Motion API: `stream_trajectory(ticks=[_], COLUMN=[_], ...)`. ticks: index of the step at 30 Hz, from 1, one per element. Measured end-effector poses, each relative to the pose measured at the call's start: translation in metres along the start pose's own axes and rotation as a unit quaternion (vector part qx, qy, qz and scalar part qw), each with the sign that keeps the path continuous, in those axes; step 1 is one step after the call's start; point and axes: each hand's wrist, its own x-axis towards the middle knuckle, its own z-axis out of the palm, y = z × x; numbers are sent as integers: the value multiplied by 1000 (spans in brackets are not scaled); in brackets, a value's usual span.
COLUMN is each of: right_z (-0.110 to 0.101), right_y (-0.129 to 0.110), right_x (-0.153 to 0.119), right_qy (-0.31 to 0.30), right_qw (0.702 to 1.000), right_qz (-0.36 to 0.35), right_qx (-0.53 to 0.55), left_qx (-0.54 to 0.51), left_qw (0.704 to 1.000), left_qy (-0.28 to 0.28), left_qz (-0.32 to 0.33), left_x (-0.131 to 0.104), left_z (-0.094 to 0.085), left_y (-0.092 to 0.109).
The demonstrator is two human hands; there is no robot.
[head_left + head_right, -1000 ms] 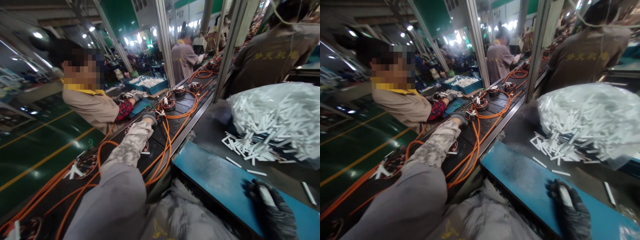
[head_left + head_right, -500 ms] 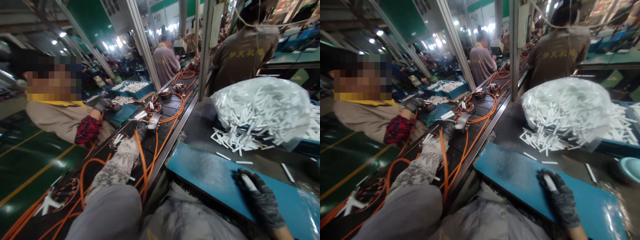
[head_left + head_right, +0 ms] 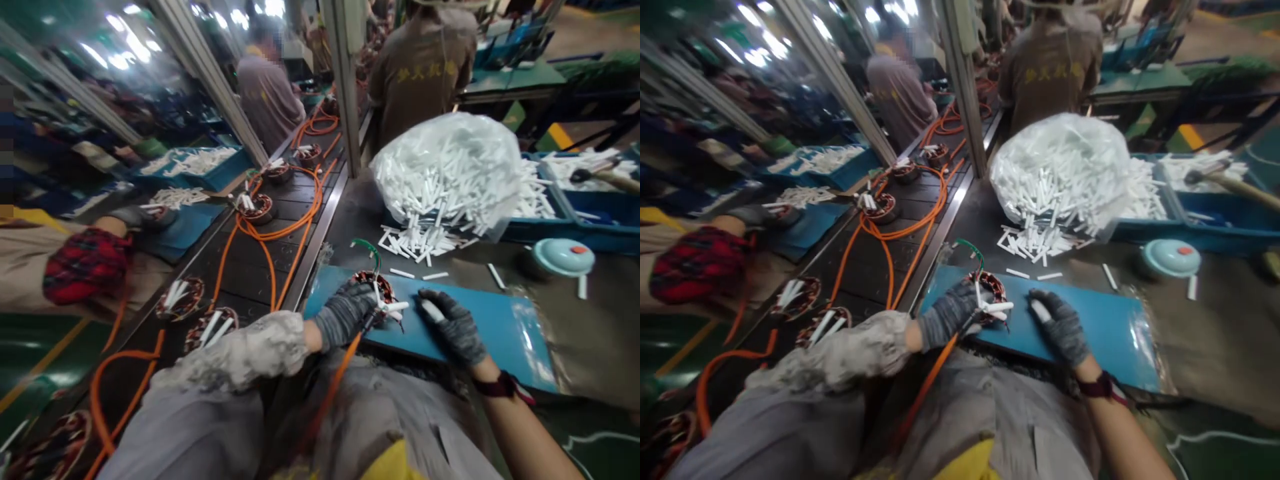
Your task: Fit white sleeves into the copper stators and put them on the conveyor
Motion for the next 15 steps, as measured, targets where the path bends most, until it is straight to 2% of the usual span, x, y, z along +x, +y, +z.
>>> stream_trajectory(ticks=[2,3,4,5,7,8,9,10,11,13,15], right_z=[2,3,4,5,8,11,13,16,19,26,33], right_y=[-4,-6,-8,-11,-16,-19,-22,-26,-29,-34,-38], right_x=[-1,-1,-1,-1,2,4,7,11,14,20,26], right_qy=[-13,-15,-13,-12,-21,-35,-53,-72,-92,-117,-119], right_qw=[999,997,995,992,985,979,972,964,956,946,953], right_qz=[-48,-73,-97,-122,-173,-201,-229,-255,-279,-301,-278], right_qx=[-3,-2,-2,-5,-13,-15,-14,-8,1,17,14], left_qx=[-29,-76,-156,-252,-411,-459,-482,-482,-462,-373,-230], left_qw=[998,993,982,962,897,863,843,839,851,898,960], left_qy=[30,40,25,-30,-145,-197,-230,-241,-238,-207,-101], left_qz=[-54,-82,-104,-98,-80,-70,-69,-72,-83,-106,-122], left_x=[-22,-35,-48,-59,-77,-83,-87,-91,-93,-95,-95], left_z=[-13,-25,-40,-55,-81,-91,-99,-105,-110,-119,-130], left_y=[14,21,28,34,43,45,46,44,40,28,14])
